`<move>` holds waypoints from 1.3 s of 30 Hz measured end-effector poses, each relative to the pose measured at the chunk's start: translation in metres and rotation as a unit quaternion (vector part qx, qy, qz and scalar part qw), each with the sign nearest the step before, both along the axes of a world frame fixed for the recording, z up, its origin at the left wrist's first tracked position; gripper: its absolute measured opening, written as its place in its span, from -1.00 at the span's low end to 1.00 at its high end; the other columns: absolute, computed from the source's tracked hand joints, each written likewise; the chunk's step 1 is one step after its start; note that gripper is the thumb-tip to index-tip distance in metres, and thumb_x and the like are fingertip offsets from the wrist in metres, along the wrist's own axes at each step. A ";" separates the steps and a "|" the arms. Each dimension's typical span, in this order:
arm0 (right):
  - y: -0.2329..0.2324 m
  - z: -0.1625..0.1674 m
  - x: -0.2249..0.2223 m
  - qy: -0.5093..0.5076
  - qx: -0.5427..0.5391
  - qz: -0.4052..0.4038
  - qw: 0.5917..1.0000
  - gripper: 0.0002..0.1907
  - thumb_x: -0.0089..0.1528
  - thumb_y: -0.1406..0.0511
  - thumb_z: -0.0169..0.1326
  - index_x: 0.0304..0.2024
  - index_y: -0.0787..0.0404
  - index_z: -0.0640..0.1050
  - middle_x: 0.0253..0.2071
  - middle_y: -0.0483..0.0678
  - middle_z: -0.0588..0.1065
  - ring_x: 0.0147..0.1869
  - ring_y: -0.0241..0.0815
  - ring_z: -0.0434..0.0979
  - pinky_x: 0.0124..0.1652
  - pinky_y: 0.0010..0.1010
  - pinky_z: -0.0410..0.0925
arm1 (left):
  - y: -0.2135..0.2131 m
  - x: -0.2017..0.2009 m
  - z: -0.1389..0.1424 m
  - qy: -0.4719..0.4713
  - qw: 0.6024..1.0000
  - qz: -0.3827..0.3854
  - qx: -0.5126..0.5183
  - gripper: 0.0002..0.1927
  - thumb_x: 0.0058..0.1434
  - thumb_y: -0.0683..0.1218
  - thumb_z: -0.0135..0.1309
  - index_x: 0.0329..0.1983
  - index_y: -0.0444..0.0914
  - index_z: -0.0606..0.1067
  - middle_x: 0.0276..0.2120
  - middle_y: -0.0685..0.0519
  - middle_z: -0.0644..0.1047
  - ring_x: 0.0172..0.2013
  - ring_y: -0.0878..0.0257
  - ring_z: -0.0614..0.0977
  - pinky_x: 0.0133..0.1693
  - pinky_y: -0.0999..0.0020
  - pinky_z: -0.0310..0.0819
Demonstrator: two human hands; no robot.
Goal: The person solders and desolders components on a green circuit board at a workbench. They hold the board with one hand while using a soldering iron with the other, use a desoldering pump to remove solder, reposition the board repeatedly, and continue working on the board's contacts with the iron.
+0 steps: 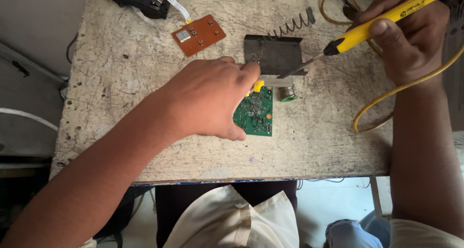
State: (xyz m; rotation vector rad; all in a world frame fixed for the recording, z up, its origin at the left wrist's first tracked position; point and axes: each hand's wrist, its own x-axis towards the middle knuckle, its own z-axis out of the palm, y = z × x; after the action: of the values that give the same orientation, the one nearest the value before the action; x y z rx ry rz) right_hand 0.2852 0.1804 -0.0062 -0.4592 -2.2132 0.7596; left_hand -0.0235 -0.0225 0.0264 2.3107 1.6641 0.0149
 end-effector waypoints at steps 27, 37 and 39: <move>0.012 -0.006 0.002 -0.002 0.024 0.092 0.995 -0.76 0.64 0.27 0.02 0.03 0.39 0.48 -0.07 0.10 0.57 -0.10 -0.25 0.58 -0.06 -0.57 0.47 | 0.001 0.001 -0.001 -0.015 1.000 0.004 -0.012 -0.11 -0.25 0.16 0.55 0.07 -0.30 0.40 -0.28 -0.10 0.58 -0.22 0.06 0.63 -0.18 0.16 0.56; 0.015 -0.008 0.005 -0.007 0.023 0.090 0.996 -0.77 0.65 0.28 0.00 0.04 0.39 0.48 -0.08 0.10 0.56 -0.12 -0.26 0.58 -0.07 -0.57 0.47 | 0.001 -0.001 -0.004 -0.017 1.000 -0.013 0.009 -0.11 -0.24 0.17 0.55 0.06 -0.31 0.39 -0.26 -0.12 0.59 -0.14 0.00 0.61 -0.12 0.11 0.53; 0.016 -0.009 0.005 -0.007 0.027 0.095 0.995 -0.77 0.65 0.29 -0.02 0.05 0.39 0.48 -0.07 0.10 0.55 -0.10 -0.25 0.58 -0.05 -0.57 0.47 | 0.001 -0.001 -0.004 -0.016 1.000 -0.016 0.016 -0.09 -0.25 0.18 0.55 0.06 -0.32 0.39 -0.25 -0.13 0.59 -0.14 0.00 0.61 -0.12 0.11 0.53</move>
State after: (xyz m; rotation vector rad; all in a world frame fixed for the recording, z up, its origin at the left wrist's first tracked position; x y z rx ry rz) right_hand 0.2904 0.1965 -0.0151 -0.2294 -2.3070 0.7944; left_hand -0.0241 -0.0210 0.0225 2.3485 1.6228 0.0718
